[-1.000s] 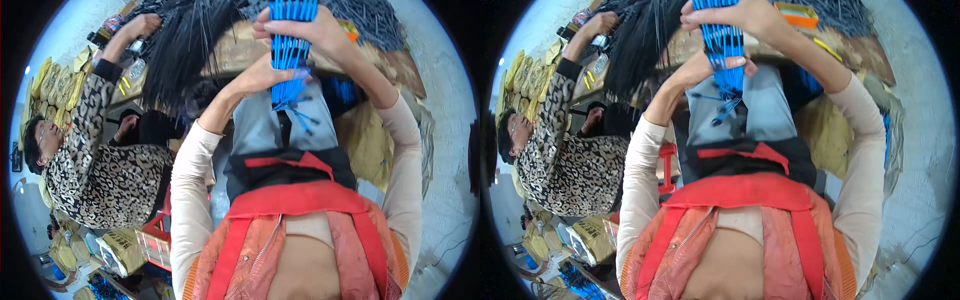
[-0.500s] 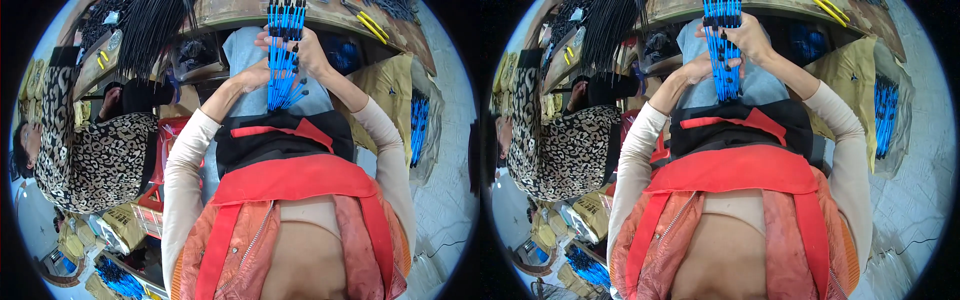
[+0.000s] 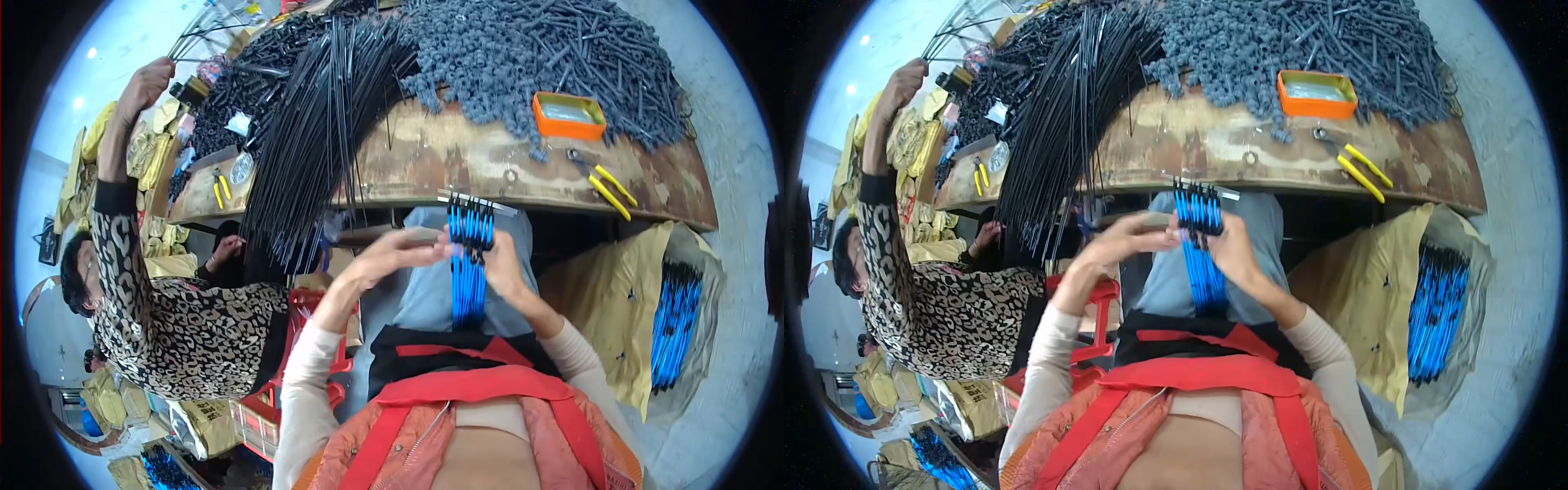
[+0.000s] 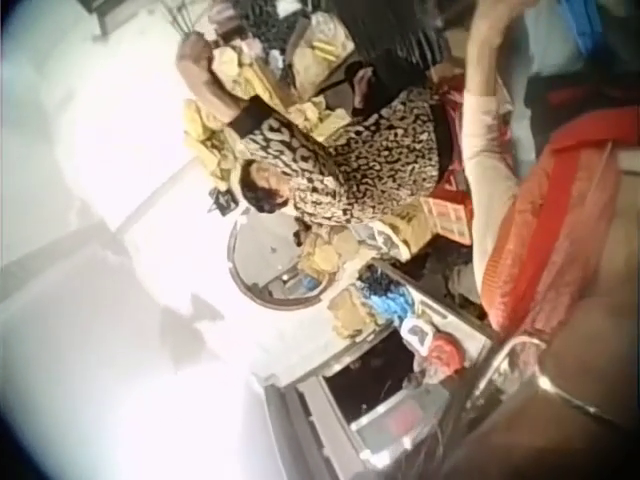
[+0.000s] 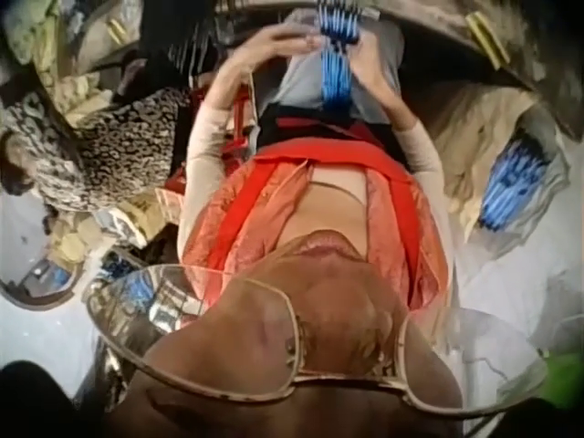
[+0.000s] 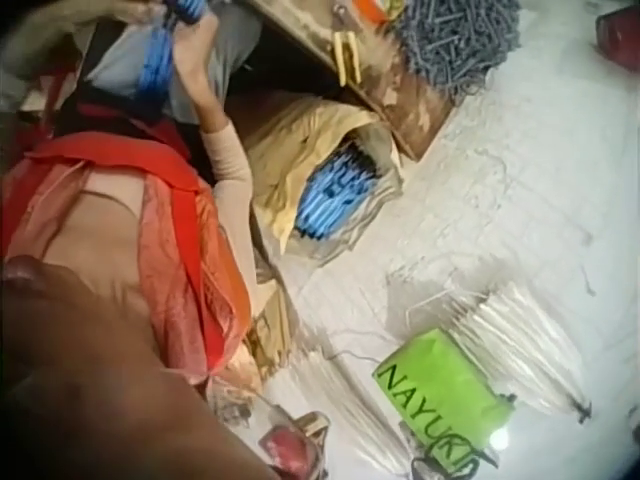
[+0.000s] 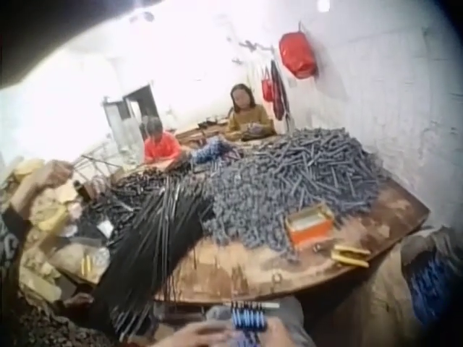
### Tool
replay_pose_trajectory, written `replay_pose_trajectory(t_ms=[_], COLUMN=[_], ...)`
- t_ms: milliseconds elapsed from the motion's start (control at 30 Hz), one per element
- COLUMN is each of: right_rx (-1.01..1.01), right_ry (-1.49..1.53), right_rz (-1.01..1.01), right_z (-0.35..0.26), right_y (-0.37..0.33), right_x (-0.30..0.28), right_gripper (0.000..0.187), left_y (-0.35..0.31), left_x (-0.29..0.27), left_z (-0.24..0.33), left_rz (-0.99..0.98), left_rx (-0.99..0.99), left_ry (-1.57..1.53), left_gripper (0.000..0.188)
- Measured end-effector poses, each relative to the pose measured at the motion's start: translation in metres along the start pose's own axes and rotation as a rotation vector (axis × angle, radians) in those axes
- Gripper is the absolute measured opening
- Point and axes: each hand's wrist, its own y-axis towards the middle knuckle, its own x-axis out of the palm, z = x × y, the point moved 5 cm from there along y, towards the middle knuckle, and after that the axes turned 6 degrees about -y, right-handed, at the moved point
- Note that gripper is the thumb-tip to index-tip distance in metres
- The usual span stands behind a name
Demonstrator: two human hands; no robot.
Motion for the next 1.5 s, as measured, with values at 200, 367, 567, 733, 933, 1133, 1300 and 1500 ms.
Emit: replay_pose_trajectory(t_ms=[200, 367, 567, 733, 933, 1133, 1300, 1500], right_rx=[-0.007, 0.002, -0.032, -0.01, -0.009, 0.005, 0.016, 0.09], right_ry=[0.229, 0.107, 0.009, 0.061, 0.101, 0.184, 0.127, 0.235], right_rz=[0.013, 0.009, 0.017, 0.011, 0.028, 0.066, 0.082, 0.107], right_z=[-0.015, -0.014, 0.0, -0.015, -0.038, -0.033, -0.038, -0.034], right_y=[0.005, 0.017, 0.008, 0.0, -0.002, 0.006, -0.001, 0.003], right_x=[0.003, 0.008, 0.003, 0.017, 0.014, 0.018, 0.022, 0.018], right_gripper=[0.035, 0.032, 0.031, 0.03, 0.027, 0.023, 0.028, 0.031], left_y=[0.058, 0.163, 0.182, 0.152, 0.061, 0.027, 0.025, 0.025], left_x=[-0.015, -0.063, -0.077, -0.079, -0.004, 0.008, 0.018, 0.021], left_z=[0.176, 0.195, 0.169, 0.18, 0.169, 0.105, 0.081, 0.08], left_rz=[0.475, 0.695, 0.696, 0.636, 0.368, 0.504, 0.417, 0.317], left_rx=[0.54, 0.819, 0.871, 0.576, 0.522, 0.579, 0.586, 0.51], left_ry=[0.904, 1.214, 1.174, 0.879, 0.361, -0.108, -0.319, -0.424], left_gripper=[0.018, 0.033, 0.024, 0.031, 0.028, 0.04, 0.042, 0.039])
